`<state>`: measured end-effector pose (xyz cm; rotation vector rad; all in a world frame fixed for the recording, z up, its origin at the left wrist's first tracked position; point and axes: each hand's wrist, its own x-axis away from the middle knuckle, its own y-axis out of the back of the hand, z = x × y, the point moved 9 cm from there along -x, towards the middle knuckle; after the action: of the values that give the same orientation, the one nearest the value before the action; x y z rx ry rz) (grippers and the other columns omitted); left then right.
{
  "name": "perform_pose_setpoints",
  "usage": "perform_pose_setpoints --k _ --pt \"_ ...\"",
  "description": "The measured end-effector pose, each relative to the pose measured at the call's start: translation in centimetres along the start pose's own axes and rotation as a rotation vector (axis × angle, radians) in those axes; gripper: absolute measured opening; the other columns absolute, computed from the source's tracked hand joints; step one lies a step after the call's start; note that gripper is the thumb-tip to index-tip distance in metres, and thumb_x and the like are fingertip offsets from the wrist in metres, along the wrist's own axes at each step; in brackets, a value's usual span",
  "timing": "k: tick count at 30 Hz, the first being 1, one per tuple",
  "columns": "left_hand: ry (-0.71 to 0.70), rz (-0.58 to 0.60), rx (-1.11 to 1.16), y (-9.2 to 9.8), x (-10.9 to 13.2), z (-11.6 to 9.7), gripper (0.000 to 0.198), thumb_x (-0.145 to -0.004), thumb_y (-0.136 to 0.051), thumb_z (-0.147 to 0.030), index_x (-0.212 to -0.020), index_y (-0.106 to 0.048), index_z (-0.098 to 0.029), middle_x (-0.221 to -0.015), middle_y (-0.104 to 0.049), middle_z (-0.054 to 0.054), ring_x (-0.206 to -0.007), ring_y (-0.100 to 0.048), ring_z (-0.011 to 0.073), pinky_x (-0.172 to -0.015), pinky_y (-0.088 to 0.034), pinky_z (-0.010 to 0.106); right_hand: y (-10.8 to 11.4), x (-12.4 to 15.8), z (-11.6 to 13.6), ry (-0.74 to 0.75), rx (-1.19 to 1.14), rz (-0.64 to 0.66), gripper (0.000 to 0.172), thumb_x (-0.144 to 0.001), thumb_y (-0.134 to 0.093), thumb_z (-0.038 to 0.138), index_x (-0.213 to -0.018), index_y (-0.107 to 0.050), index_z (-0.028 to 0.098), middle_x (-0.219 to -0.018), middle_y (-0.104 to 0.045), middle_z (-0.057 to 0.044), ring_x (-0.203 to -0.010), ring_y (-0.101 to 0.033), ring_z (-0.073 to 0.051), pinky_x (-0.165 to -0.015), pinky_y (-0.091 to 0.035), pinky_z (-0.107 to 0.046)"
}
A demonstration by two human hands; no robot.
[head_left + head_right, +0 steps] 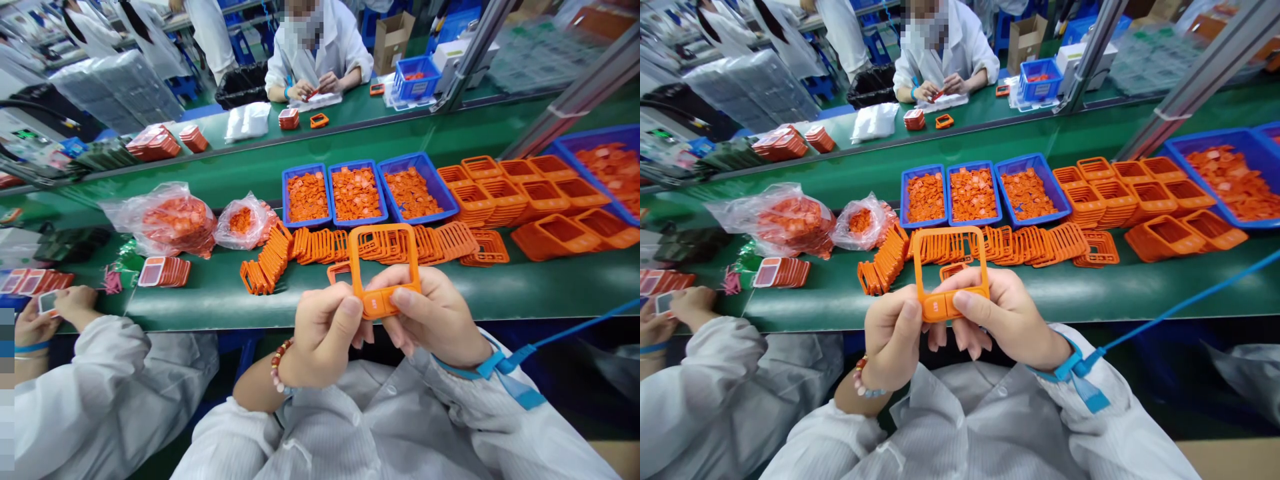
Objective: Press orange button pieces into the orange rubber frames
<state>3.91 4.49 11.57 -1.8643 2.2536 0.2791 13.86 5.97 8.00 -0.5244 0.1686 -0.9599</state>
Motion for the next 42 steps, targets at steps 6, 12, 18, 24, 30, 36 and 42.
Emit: perform_pose_setpoints --k 6,12,18,24,30,36,42 --pt "0.022 -0.016 -0.031 0.1 0.1 0.2 0.048 -0.103 -0.042 -0.047 -0.065 -0.052 -0.02 -0.051 -0.057 0.0 -0.044 -0.052 0.0103 -0.042 -0.038 0.023 0.3 0.1 -0.1 0.033 0.049 -0.002 0.037 -0.092 -0.064 0.05 -0.104 -0.069 0.015 -0.053 -0.062 0.002 -0.036 -0.051 -0.008 -0.033 -0.035 -0.016" --pt "0.006 -0.014 -0.023 0.3 -0.1 0.3 0.046 -0.104 -0.042 -0.044 -0.066 -0.054 -0.02 -0.052 -0.057 0.0 -0.043 -0.05 0.0091 -0.041 -0.036 0.022 0.2 0.3 0.7 0.095 0.054 -0.024 0.029 -0.094 -0.065 0.043 -0.103 -0.07 0.016 -0.057 -0.064 0.001 -0.04 -0.056 -0.009 -0.035 -0.037 -0.015" --pt "0.023 -0.028 -0.025 0.5 -0.2 0.5 0.047 -0.103 -0.042 -0.046 -0.065 -0.051 -0.02 -0.051 -0.056 0.0 -0.043 -0.051 0.0093 -0.041 -0.036 0.022 0.2 0.1 0.6 0.079 0.061 -0.039 0.03 -0.093 -0.066 0.044 -0.103 -0.07 0.016 -0.057 -0.064 0.001 -0.039 -0.056 -0.01 -0.034 -0.037 -0.017" --pt "0.017 -0.013 0.0 0.5 -0.2 0.7 0.045 -0.104 -0.043 -0.043 -0.067 -0.054 -0.019 -0.053 -0.058 0.0 -0.043 -0.049 0.0087 -0.042 -0.037 0.022 0.2 -0.1 0.4 0.075 0.003 -0.021 0.026 -0.093 -0.067 0.042 -0.102 -0.07 0.017 -0.057 -0.066 0.001 -0.038 -0.055 -0.008 -0.034 -0.036 -0.014" --pt "-0.007 -0.039 0.018 0.6 -0.3 0.7 0.042 -0.104 -0.045 -0.037 -0.068 -0.055 -0.018 -0.052 -0.057 -0.002 -0.043 -0.048 0.0072 -0.045 -0.037 0.02 0.2 -0.3 0.4 0.081 -0.039 -0.024 0.024 -0.093 -0.068 0.04 -0.103 -0.071 0.018 -0.054 -0.066 0.002 -0.035 -0.054 -0.007 -0.032 -0.036 -0.013" --pt "-0.012 -0.029 -0.027 0.5 -0.5 0.6 0.043 -0.105 -0.044 -0.034 -0.066 -0.054 -0.017 -0.053 -0.055 -0.003 -0.044 -0.048 0.0062 -0.046 -0.037 0.02 0.7 -0.6 0.4 0.079 -0.045 -0.062 0.024 -0.09 -0.071 0.039 -0.099 -0.072 0.017 -0.052 -0.066 0.001 -0.035 -0.055 -0.008 -0.032 -0.036 -0.012" --pt "-0.009 -0.04 -0.032 0.6 -0.8 0.8 0.044 -0.105 -0.043 -0.035 -0.067 -0.054 -0.017 -0.054 -0.057 -0.003 -0.044 -0.049 0.0056 -0.046 -0.037 0.019 0.8 -0.9 0.3 0.068 -0.065 -0.067 0.022 -0.089 -0.071 0.037 -0.097 -0.072 0.017 -0.052 -0.067 0.002 -0.033 -0.054 -0.008 -0.031 -0.037 -0.012"
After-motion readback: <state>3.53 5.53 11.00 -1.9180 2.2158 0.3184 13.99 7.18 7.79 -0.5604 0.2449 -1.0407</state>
